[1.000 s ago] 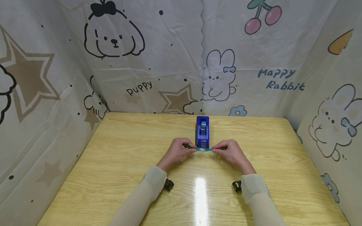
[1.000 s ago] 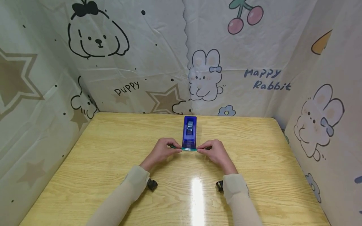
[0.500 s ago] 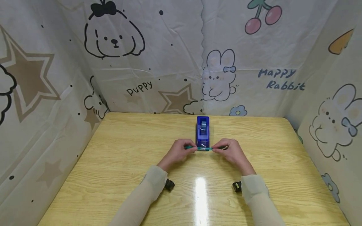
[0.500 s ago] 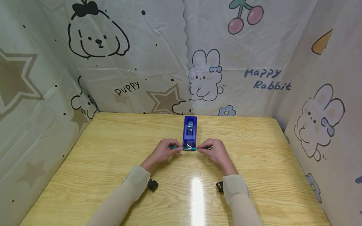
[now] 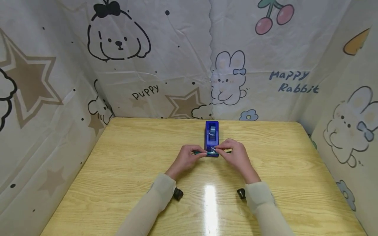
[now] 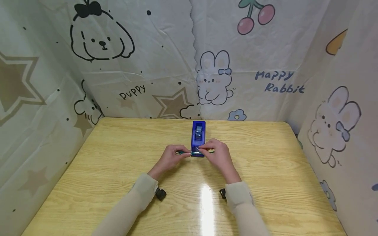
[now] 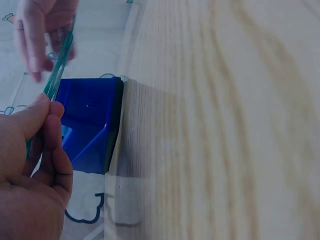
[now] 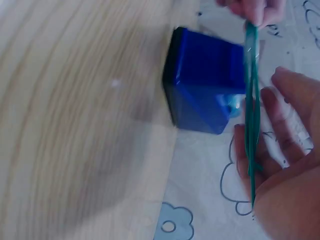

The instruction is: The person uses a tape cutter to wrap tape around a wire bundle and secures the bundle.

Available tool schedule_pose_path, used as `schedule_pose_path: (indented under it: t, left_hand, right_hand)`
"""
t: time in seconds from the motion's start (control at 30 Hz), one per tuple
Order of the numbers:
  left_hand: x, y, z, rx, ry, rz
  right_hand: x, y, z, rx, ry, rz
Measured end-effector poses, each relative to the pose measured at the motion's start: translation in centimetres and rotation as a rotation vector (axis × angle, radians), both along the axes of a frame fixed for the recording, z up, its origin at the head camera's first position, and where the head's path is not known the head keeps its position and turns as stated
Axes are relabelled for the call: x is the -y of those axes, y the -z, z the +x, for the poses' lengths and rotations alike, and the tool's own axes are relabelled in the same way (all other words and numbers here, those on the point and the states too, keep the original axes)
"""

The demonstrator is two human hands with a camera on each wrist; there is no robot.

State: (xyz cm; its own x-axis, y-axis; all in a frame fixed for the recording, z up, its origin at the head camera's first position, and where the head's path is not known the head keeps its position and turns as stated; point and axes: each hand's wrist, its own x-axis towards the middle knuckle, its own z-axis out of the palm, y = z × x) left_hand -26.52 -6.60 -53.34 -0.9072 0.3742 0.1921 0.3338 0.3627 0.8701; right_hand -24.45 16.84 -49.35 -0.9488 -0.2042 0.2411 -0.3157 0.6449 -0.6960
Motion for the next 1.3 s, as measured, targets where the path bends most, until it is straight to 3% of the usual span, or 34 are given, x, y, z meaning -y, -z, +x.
schedule_pose_path:
  t: [0.13, 0.27, 0.67, 0.97, 1.3]
  left_hand:
    - [0.0, 0.1, -0.1, 0.003, 0.017, 0.015]
    - [0.1, 0.2, -0.1, 0.02, -0.001, 0.009]
    - [-0.2, 0.1, -0.6, 0.15, 0.014, -0.086]
    - [0.1, -0.2, -0.7, 0.117, 0.034, -0.105]
    - [0.0, -0.6, -0.8, 0.113, 0.054, -0.103]
  right_hand:
    - [-0.1, 0.6, -0.2, 0.132, 0.061, 0.022]
    - [-0.3, 1.2, -0.4, 0.186, 0.048, 0.033]
    - [-0.6, 1.7, -0.5, 0.173, 0.05, -0.023]
    - [0.1, 1.0, -1.0, 0.011, 0.003, -0.055]
    - [0.3, 2.0, -2.0, 0.107, -0.017, -0.154]
